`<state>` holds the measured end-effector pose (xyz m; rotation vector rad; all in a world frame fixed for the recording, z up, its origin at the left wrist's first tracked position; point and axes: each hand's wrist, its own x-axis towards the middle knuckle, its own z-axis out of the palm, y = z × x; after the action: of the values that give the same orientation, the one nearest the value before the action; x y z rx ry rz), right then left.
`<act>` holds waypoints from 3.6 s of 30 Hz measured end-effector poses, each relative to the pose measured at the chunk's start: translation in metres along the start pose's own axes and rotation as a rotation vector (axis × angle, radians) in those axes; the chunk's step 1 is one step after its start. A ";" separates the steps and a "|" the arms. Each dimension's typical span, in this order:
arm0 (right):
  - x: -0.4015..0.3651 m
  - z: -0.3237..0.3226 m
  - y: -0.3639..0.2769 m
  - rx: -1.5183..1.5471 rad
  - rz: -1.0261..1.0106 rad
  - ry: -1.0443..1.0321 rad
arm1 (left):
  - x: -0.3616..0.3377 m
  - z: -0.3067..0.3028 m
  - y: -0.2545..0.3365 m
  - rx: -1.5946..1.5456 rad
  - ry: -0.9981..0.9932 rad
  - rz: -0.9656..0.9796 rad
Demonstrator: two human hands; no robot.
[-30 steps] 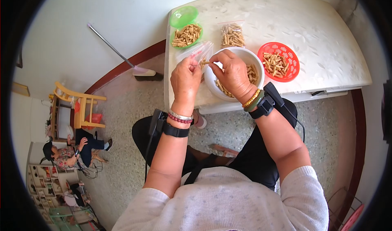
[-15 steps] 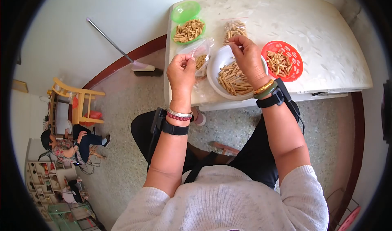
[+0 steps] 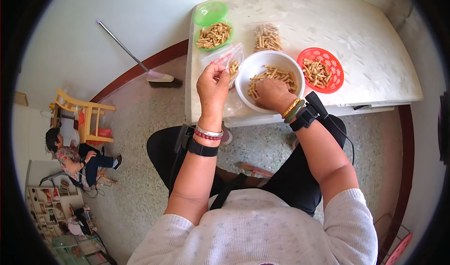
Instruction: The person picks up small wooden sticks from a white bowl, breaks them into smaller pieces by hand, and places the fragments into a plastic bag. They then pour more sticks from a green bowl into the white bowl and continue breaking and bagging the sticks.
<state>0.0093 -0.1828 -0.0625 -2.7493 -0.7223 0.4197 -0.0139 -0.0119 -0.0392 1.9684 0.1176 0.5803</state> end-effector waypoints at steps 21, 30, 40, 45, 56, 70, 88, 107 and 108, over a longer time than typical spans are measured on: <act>-0.007 -0.016 0.007 1.362 -0.375 0.463 | -0.013 -0.004 0.061 0.049 -0.067 0.198; -0.015 -0.018 0.005 1.277 -0.533 0.575 | -0.016 0.005 0.052 -0.150 -0.228 0.007; -0.021 -0.022 0.007 1.330 -0.463 0.577 | -0.018 0.001 0.058 -0.379 -0.213 -0.104; -0.021 -0.019 0.011 1.327 -0.486 0.591 | -0.021 0.002 0.059 -0.407 -0.222 -0.138; -0.022 -0.018 0.009 1.539 -0.512 0.392 | -0.036 0.009 0.055 -0.668 -0.378 -0.432; -0.026 -0.025 0.059 2.100 0.103 0.802 | -0.043 0.000 0.049 -0.600 -0.299 -0.453; -0.049 -0.024 0.118 2.363 0.230 0.949 | -0.051 0.068 0.021 -0.094 -0.534 -0.007; -0.073 -0.035 0.113 2.246 0.170 0.899 | -0.027 0.114 -0.004 0.511 -0.543 0.442; -0.075 -0.037 0.111 2.235 0.172 0.892 | -0.024 0.106 -0.006 0.518 -0.528 0.425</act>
<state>0.0078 -0.3209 -0.0487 -0.5891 0.2969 -0.1051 0.0132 -0.1049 -0.0897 2.6125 -0.5401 0.2874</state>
